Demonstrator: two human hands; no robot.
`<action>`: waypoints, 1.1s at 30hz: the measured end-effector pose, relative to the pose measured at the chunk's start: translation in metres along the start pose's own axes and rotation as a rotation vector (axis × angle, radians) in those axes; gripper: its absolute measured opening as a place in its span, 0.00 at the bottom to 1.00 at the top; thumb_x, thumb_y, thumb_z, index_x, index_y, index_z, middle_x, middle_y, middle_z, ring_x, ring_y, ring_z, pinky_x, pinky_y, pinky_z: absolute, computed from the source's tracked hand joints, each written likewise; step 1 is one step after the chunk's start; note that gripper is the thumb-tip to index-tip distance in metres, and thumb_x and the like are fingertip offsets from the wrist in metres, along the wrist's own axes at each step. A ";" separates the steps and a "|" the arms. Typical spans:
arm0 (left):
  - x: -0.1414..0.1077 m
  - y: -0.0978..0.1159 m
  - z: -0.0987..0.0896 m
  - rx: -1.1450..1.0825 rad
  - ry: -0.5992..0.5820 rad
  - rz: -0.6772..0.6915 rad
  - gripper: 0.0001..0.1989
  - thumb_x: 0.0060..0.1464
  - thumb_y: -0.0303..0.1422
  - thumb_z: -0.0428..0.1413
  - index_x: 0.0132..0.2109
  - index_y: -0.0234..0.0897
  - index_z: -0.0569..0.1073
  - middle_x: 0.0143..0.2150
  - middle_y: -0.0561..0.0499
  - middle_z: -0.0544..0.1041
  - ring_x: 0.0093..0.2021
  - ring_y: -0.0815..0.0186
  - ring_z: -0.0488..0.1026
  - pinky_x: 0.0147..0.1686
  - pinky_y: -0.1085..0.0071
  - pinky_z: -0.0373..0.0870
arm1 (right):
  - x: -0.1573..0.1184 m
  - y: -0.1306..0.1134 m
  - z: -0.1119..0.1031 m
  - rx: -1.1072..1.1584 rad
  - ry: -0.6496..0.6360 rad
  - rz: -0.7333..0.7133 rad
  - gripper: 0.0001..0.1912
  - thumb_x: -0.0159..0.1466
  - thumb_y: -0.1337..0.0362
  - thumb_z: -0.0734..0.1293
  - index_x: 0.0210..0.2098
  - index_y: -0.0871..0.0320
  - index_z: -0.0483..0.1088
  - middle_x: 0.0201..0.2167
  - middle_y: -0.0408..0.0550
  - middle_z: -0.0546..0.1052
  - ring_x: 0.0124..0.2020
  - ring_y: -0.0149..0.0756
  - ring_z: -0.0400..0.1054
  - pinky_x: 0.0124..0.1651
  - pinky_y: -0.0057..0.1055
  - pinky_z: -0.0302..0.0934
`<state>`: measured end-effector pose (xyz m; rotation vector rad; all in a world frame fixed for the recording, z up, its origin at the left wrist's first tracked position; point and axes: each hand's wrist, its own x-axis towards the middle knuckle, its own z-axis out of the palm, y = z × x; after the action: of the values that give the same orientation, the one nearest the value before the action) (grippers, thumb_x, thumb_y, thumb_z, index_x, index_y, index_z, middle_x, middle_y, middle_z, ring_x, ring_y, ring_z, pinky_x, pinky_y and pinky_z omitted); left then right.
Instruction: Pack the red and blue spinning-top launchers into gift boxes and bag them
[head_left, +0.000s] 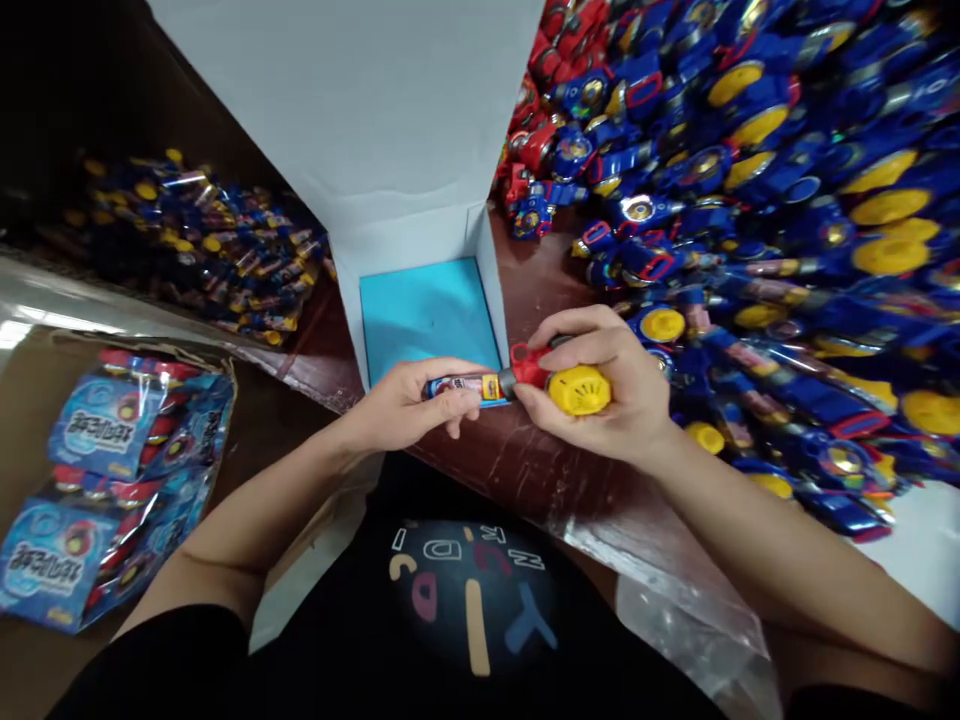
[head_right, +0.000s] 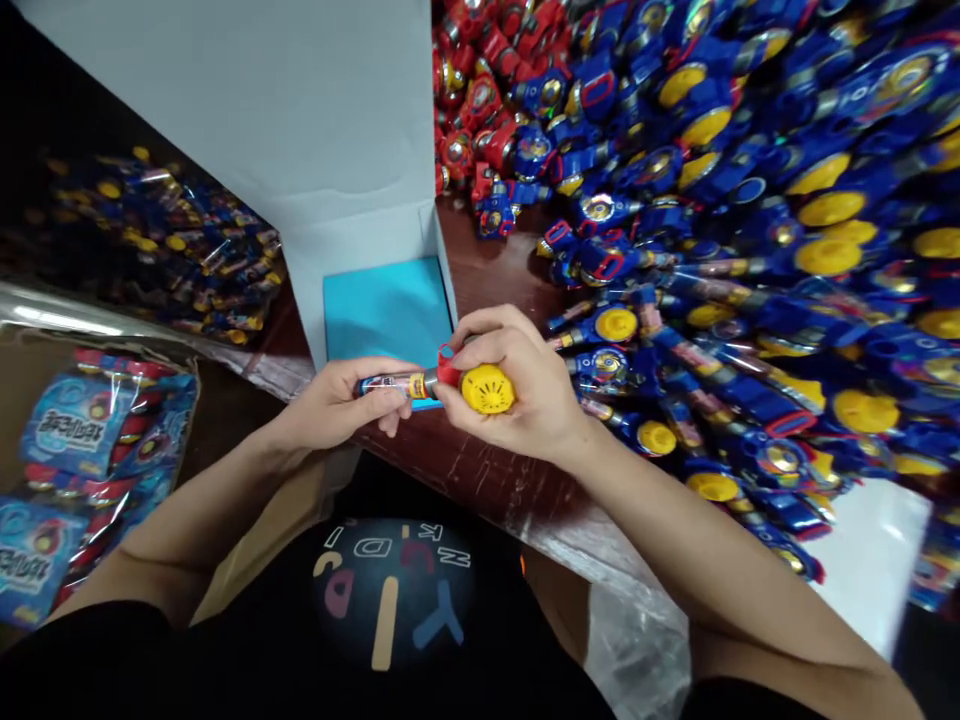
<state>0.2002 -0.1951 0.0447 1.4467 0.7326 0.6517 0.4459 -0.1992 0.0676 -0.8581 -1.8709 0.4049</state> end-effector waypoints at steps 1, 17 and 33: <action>-0.003 -0.003 -0.001 0.031 0.029 0.051 0.21 0.70 0.42 0.61 0.61 0.34 0.78 0.36 0.49 0.83 0.27 0.71 0.78 0.30 0.75 0.77 | 0.000 -0.005 0.005 -0.008 0.045 -0.004 0.14 0.62 0.60 0.77 0.41 0.46 0.69 0.42 0.46 0.81 0.42 0.42 0.78 0.42 0.44 0.74; -0.015 -0.029 -0.025 0.094 0.209 0.069 0.23 0.71 0.47 0.59 0.59 0.32 0.78 0.29 0.53 0.77 0.26 0.71 0.73 0.29 0.75 0.71 | 0.014 0.011 0.018 0.032 -0.293 0.230 0.41 0.60 0.47 0.81 0.66 0.52 0.66 0.58 0.54 0.78 0.49 0.44 0.79 0.45 0.39 0.78; -0.021 -0.052 -0.041 0.111 0.552 0.328 0.19 0.72 0.44 0.59 0.58 0.33 0.79 0.36 0.49 0.81 0.30 0.71 0.75 0.33 0.75 0.73 | 0.076 0.015 0.055 0.119 -0.298 0.228 0.30 0.70 0.51 0.74 0.69 0.48 0.71 0.62 0.50 0.79 0.59 0.47 0.79 0.61 0.45 0.77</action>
<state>0.1528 -0.1868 -0.0059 1.5157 0.9737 1.3135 0.3839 -0.1292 0.0831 -0.9752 -2.0001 0.8155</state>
